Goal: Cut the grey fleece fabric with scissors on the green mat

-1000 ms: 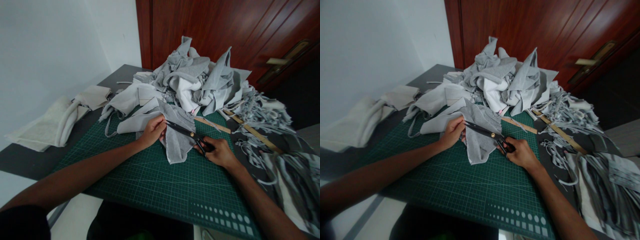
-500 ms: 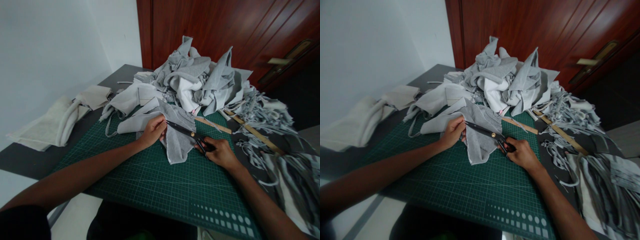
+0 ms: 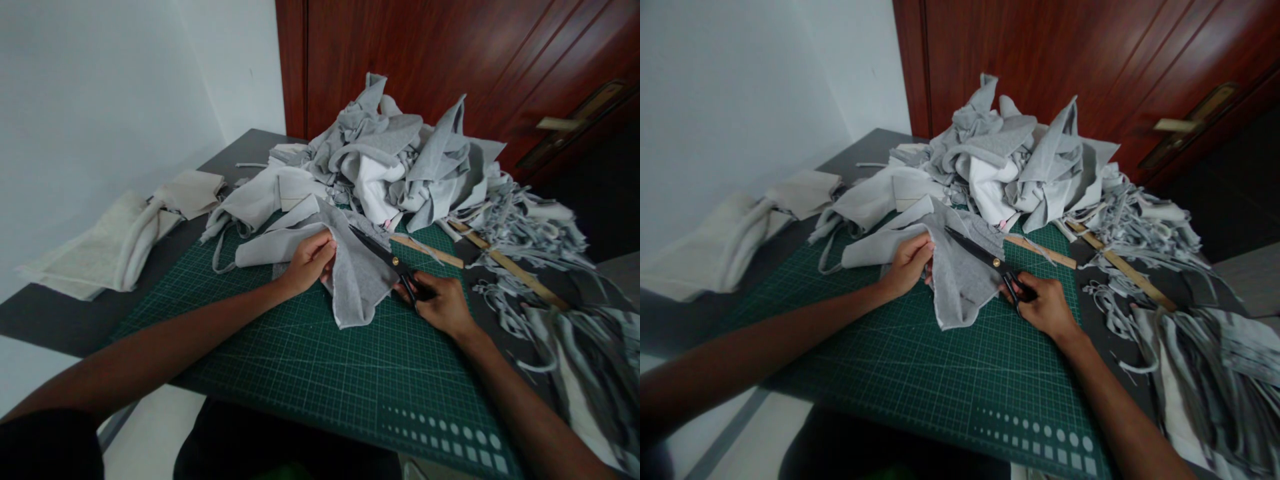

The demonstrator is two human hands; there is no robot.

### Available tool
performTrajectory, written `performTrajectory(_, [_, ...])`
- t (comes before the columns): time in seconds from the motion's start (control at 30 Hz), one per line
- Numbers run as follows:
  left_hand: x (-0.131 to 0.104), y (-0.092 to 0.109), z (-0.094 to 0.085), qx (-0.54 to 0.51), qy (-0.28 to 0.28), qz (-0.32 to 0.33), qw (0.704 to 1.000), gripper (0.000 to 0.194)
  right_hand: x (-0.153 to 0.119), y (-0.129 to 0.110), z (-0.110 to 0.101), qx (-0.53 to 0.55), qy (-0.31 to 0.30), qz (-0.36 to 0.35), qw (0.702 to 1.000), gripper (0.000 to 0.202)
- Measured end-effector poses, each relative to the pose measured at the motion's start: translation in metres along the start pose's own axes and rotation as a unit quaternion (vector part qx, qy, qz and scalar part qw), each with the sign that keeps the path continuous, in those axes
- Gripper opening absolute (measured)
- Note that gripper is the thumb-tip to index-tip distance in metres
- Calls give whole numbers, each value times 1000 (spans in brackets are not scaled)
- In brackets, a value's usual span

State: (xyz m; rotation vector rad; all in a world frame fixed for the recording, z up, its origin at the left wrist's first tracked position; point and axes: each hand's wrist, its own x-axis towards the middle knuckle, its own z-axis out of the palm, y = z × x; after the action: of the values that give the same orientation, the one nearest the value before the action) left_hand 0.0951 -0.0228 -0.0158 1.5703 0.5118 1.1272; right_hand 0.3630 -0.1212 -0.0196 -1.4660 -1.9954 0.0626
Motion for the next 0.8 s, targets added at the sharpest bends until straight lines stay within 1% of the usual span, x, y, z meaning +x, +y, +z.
performTrajectory(0.07, [0,0,1,-3,0,3,1000,40,-1,1,0,-1,2,-8,1000,38])
performTrajectory(0.27, [0,2,2,-15,-1,1,1000,38,-4,2,2,-17,-39,-27,999,32])
performTrajectory(0.4, [-1,2,2,-15,-2,3,1000,37,-5,3,3,-24,-30,-34,999,32])
performTrajectory(0.63, [-1,-1,1,-13,-5,11,1000,34,-3,1,1,-14,-33,-40,999,31])
performTrajectory(0.8, [-1,-2,0,-12,-13,24,1000,37,-2,1,-1,-3,-34,-45,998,30])
